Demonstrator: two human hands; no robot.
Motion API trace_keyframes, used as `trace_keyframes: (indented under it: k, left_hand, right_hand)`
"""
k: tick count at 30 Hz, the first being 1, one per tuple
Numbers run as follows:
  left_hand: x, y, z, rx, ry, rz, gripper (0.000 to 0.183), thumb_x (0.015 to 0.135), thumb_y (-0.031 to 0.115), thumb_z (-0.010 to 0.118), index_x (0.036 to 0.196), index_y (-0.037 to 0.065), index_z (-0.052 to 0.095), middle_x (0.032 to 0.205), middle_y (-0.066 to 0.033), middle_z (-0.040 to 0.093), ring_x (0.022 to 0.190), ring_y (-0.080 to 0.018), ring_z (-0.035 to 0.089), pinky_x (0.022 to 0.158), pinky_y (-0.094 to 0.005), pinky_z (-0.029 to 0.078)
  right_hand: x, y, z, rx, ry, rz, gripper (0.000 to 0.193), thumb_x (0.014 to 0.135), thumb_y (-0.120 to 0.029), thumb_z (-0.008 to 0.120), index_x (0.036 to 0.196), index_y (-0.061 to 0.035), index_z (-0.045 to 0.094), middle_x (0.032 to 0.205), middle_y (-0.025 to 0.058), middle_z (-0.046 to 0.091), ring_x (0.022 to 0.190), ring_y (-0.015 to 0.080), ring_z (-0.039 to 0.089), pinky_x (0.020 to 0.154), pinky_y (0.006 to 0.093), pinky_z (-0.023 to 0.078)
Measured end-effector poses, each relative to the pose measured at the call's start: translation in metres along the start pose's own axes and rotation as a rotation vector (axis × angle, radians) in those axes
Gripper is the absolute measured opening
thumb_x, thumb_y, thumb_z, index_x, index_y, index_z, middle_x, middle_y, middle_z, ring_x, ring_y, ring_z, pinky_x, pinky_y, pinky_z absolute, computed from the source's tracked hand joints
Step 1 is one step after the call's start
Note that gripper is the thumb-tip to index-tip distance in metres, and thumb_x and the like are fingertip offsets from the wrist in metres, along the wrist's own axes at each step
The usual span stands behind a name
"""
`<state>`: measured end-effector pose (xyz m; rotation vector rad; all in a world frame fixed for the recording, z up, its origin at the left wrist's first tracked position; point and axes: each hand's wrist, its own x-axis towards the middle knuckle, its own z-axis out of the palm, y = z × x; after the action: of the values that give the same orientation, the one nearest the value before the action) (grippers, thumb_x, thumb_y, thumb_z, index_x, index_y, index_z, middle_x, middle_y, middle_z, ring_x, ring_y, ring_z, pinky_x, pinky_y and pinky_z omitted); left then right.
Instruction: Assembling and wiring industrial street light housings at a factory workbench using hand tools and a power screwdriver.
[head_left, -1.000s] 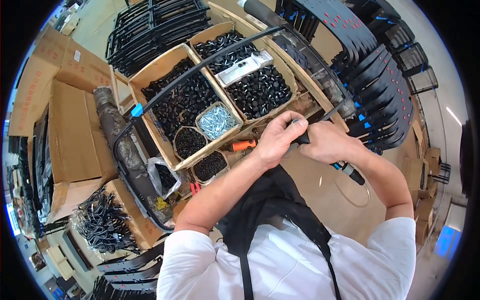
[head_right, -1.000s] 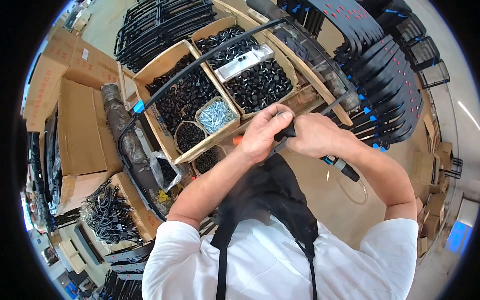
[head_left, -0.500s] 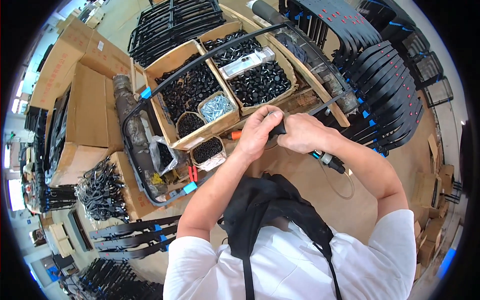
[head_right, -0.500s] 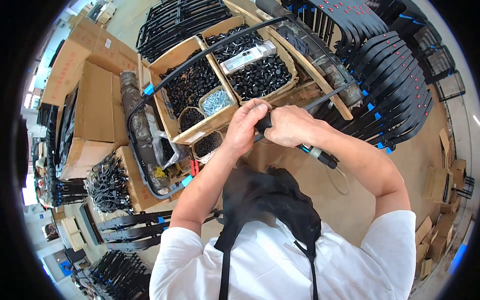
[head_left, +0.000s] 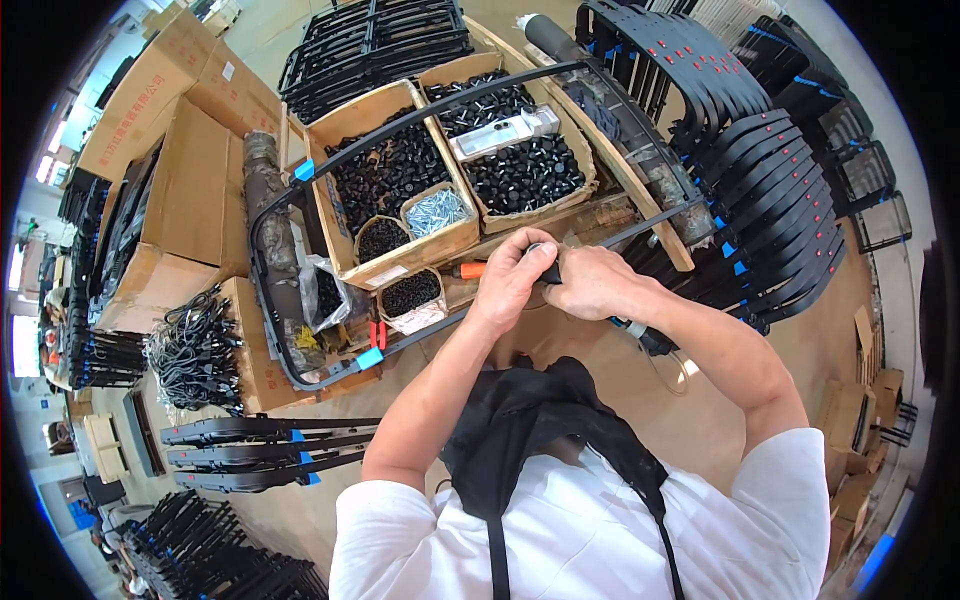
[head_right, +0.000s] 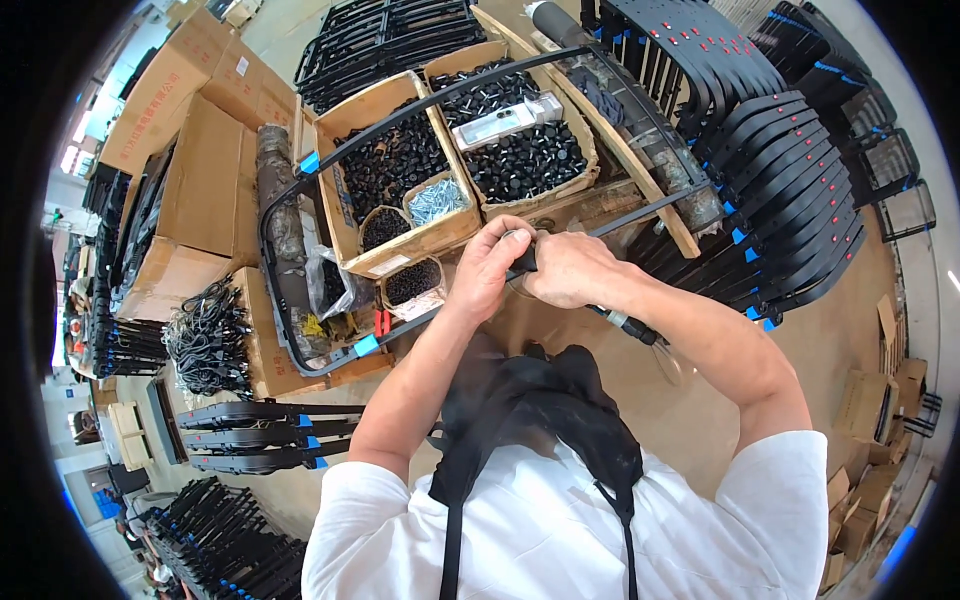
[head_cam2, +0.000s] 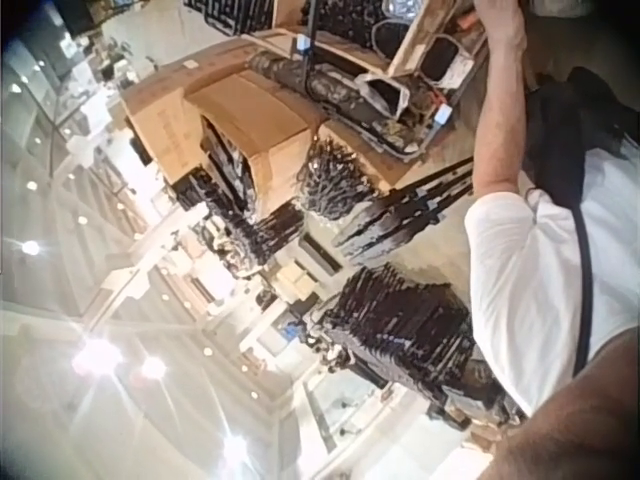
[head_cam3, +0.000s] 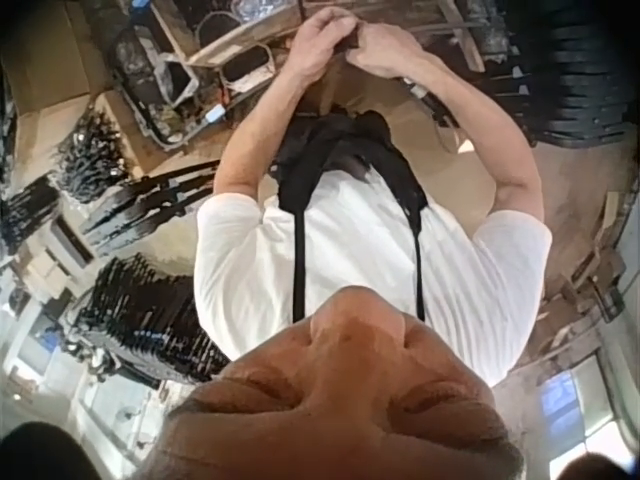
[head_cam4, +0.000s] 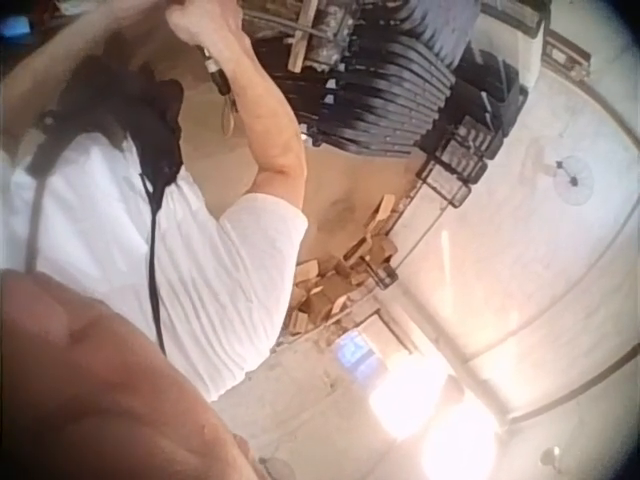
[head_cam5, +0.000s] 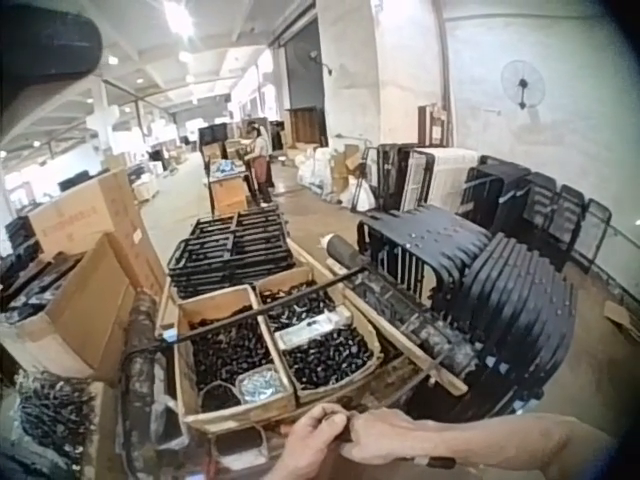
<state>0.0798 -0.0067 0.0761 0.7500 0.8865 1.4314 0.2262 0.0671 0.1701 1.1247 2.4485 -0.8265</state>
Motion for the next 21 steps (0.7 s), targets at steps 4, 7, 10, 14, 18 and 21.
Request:
trace_keyframes:
  k: [4, 7, 10, 14, 18, 21]
  left_hand:
    - [0.000, -0.004, -0.004, -0.008, -0.009, 0.009, 0.018, 0.106, 0.022, 0.067, 0.115, 0.006, 0.067, 0.105, 0.0031, 0.065, 0.097, -0.0063, 0.056, 0.089, -0.0264, 0.048]
    - [0.001, -0.004, -0.004, -0.032, -0.012, 0.009, 0.018, 0.106, 0.021, 0.068, 0.115, 0.006, 0.068, 0.105, 0.0022, 0.066, 0.098, -0.0064, 0.057, 0.090, -0.0263, 0.047]
    - [0.003, -0.001, -0.003, -0.032, -0.012, 0.011, 0.017, 0.106, 0.020, 0.068, 0.115, 0.005, 0.068, 0.106, 0.0014, 0.068, 0.099, -0.0066, 0.058, 0.090, -0.0261, 0.047]
    - [0.005, 0.003, -0.003, -0.074, -0.034, -0.024, 0.018, 0.105, 0.020, 0.069, 0.116, 0.006, 0.068, 0.105, 0.0016, 0.069, 0.097, -0.0070, 0.060, 0.090, -0.0266, 0.048]
    - [0.008, 0.008, -0.007, -0.062, -0.052, -0.041, 0.018, 0.104, 0.020, 0.071, 0.115, 0.007, 0.069, 0.105, 0.0012, 0.069, 0.098, -0.0084, 0.061, 0.091, -0.0277, 0.050]
    - [0.017, 0.007, 0.000, -0.064, -0.048, -0.036, 0.015, 0.102, 0.018, 0.072, 0.111, 0.006, 0.070, 0.102, 0.0016, 0.068, 0.097, -0.0081, 0.060, 0.089, -0.0280, 0.051]
  right_hand:
    - [0.002, -0.008, -0.009, 0.069, -0.078, 0.078, 0.040, 0.084, -0.032, 0.066, 0.090, 0.0072, 0.073, 0.089, 0.0282, 0.075, 0.091, 0.0430, 0.074, 0.083, 0.0506, 0.058]
    - [0.009, -0.004, -0.008, 0.062, -0.198, 0.105, 0.036, 0.079, -0.028, 0.064, 0.081, 0.0066, 0.074, 0.089, 0.0283, 0.075, 0.089, 0.0413, 0.074, 0.081, 0.0486, 0.057]
    - [0.011, -0.004, -0.012, -0.003, -0.163, 0.036, 0.035, 0.078, -0.027, 0.064, 0.080, 0.0067, 0.073, 0.085, 0.0274, 0.074, 0.087, 0.0402, 0.074, 0.078, 0.0482, 0.056]
    - [0.015, 0.000, -0.009, 0.013, -0.163, 0.072, 0.038, 0.079, -0.029, 0.063, 0.080, 0.0073, 0.073, 0.086, 0.0289, 0.073, 0.086, 0.0416, 0.074, 0.077, 0.0488, 0.056]
    - [0.014, -0.003, -0.008, 0.009, -0.077, -0.035, 0.042, 0.080, -0.032, 0.064, 0.088, 0.0084, 0.072, 0.094, 0.0321, 0.073, 0.095, 0.0459, 0.072, 0.084, 0.0521, 0.056]
    - [0.018, 0.002, -0.011, 0.000, -0.051, -0.052, 0.041, 0.080, -0.030, 0.066, 0.096, 0.0071, 0.072, 0.098, 0.0323, 0.073, 0.096, 0.0464, 0.072, 0.085, 0.0524, 0.056]
